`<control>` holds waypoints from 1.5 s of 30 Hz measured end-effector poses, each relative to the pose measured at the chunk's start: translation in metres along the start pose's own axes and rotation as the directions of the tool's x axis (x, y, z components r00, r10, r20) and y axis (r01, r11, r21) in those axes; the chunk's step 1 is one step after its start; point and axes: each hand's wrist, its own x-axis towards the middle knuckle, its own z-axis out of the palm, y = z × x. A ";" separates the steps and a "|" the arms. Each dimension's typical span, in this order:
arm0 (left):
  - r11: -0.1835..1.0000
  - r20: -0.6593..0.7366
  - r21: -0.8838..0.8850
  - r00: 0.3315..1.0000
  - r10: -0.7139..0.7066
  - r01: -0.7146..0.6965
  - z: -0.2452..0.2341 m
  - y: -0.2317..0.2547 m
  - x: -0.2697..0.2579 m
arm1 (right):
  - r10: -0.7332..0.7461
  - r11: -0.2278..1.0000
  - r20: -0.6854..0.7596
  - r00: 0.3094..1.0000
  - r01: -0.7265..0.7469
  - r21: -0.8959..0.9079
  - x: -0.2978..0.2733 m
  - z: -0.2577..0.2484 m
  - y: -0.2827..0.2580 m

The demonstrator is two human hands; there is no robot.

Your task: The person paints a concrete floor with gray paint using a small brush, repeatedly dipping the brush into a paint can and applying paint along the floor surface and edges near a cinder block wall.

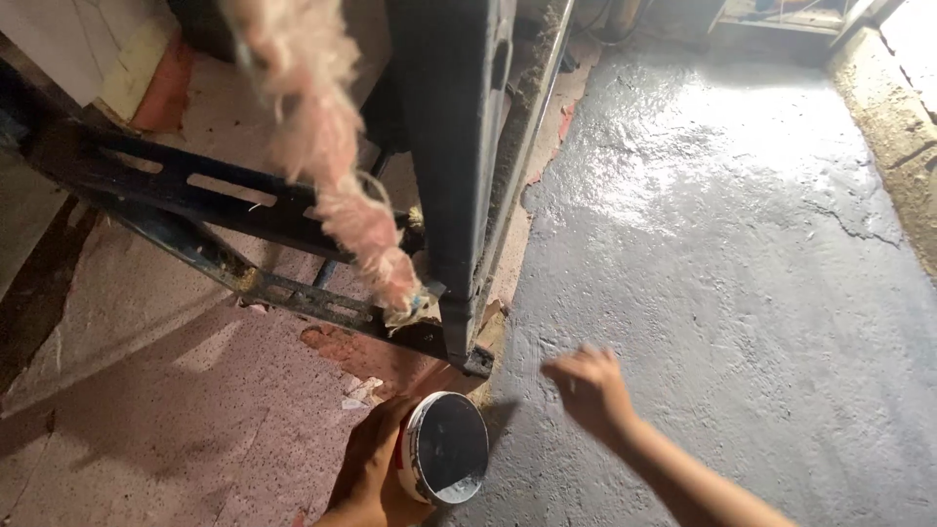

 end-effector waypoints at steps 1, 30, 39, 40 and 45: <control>1.000 0.004 -0.005 1.000 0.001 -0.001 0.000 0.000 0.004 | -0.046 0.997 -0.055 0.997 0.043 -0.056 0.022 0.002 0.011; 0.991 0.130 -0.129 0.992 0.000 0.017 0.048 -0.019 0.007 | 0.104 0.992 -0.023 0.994 -0.106 -0.074 0.022 -0.003 0.047; 0.966 0.136 -0.052 0.960 -0.244 0.253 0.030 0.011 0.012 | -0.222 0.974 0.228 0.948 0.224 0.018 -0.140 0.024 0.012; 0.972 0.126 -0.049 0.966 -0.224 0.231 0.030 0.017 0.014 | -0.298 0.954 0.271 0.915 0.295 0.053 -0.148 0.026 0.008; 0.991 0.092 -0.019 0.988 -0.127 0.129 0.032 0.023 0.031 | -0.014 0.997 0.471 0.882 -0.023 0.072 -0.086 0.004 0.012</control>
